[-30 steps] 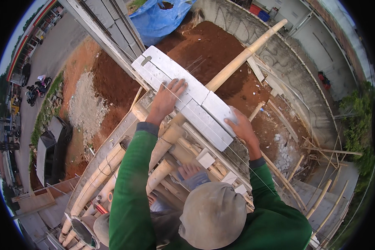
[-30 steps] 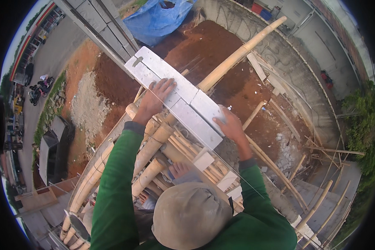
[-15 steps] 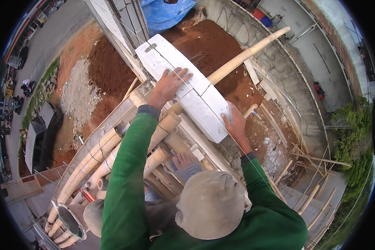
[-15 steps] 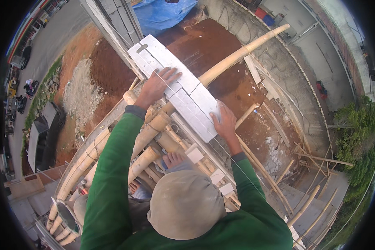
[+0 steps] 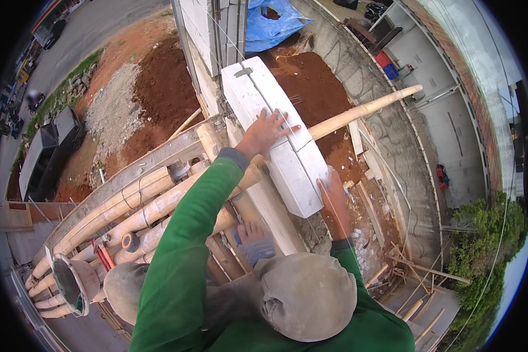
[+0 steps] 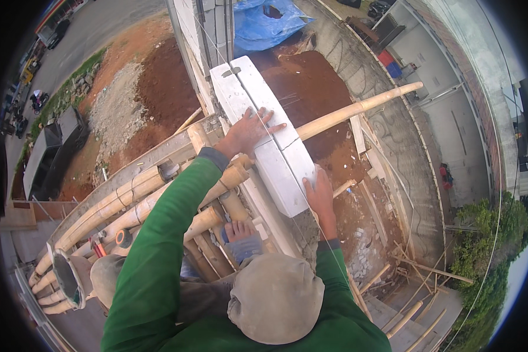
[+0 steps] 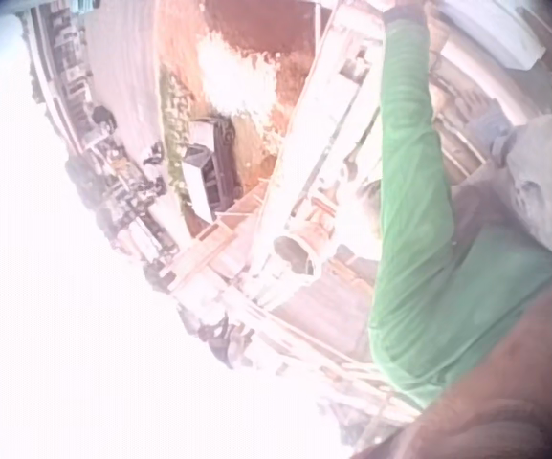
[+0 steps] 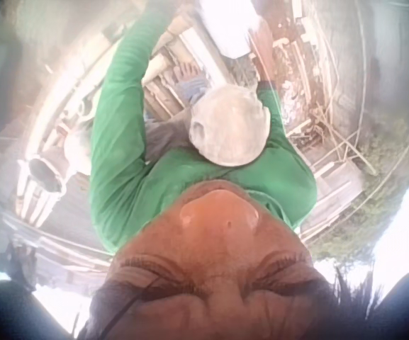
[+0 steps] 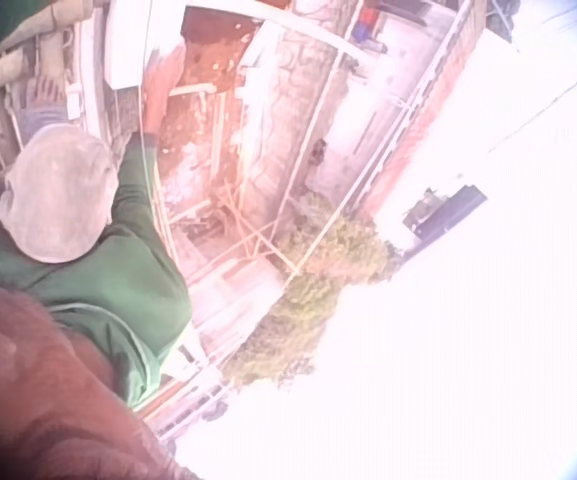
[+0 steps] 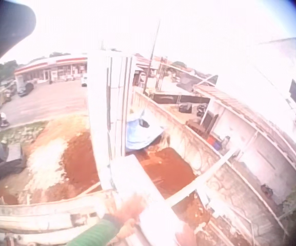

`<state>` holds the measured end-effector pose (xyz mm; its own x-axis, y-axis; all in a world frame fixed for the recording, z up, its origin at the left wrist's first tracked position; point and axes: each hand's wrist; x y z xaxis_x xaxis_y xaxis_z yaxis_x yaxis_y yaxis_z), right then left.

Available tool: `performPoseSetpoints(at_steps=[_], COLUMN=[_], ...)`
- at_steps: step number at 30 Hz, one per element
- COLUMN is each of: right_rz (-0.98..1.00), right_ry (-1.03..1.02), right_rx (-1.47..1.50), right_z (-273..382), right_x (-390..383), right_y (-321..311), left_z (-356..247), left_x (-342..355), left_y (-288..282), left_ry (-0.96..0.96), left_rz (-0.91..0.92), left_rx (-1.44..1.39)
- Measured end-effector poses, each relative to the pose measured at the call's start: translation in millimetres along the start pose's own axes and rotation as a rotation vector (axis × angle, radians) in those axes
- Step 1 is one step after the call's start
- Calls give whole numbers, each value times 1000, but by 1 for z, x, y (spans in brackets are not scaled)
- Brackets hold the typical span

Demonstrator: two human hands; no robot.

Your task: The person scoops mortar from a bucket with a trowel and spreads it onto a white block on bamboo scaffolding. They place another block on top, tap it with a hammer to align it, and repeat the process.

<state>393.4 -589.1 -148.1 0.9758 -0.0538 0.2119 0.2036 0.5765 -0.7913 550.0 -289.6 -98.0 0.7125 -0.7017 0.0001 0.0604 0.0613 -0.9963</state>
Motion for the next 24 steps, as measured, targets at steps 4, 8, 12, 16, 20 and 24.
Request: performPoseSetpoints(at_steps=[4,8,12,16,20,24], right_rz=[1,4,22,36,78,86], right_ry=[74,97,126,143,280,257], right_rx=[2,-44,-94,-35,47,64], right_z=[3,4,4,5,2,-23], right_x=[0,-1,-2,-1,-1,10], right_y=[3,6,5,5,6,6], left_z=[-6,-5,-4,-3,-3,-9], left_x=[4,8,6,5,-1,-1], left_y=[-3,0,3,11,18,28], left_ry=[72,133,173,223,253,284], left_rz=[-1,11,-49,-17,-71,-154], left_rx=[51,83,71,77,54,47])
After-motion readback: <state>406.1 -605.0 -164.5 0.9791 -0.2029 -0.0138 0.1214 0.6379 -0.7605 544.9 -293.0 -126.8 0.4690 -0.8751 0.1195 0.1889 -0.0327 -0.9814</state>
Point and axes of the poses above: each hand's wrist, its own x-axis towards the middle knuckle, its own y-axis out of the palm, z = x × y, and after that the axes turned 10 degrees about -z, right-handed
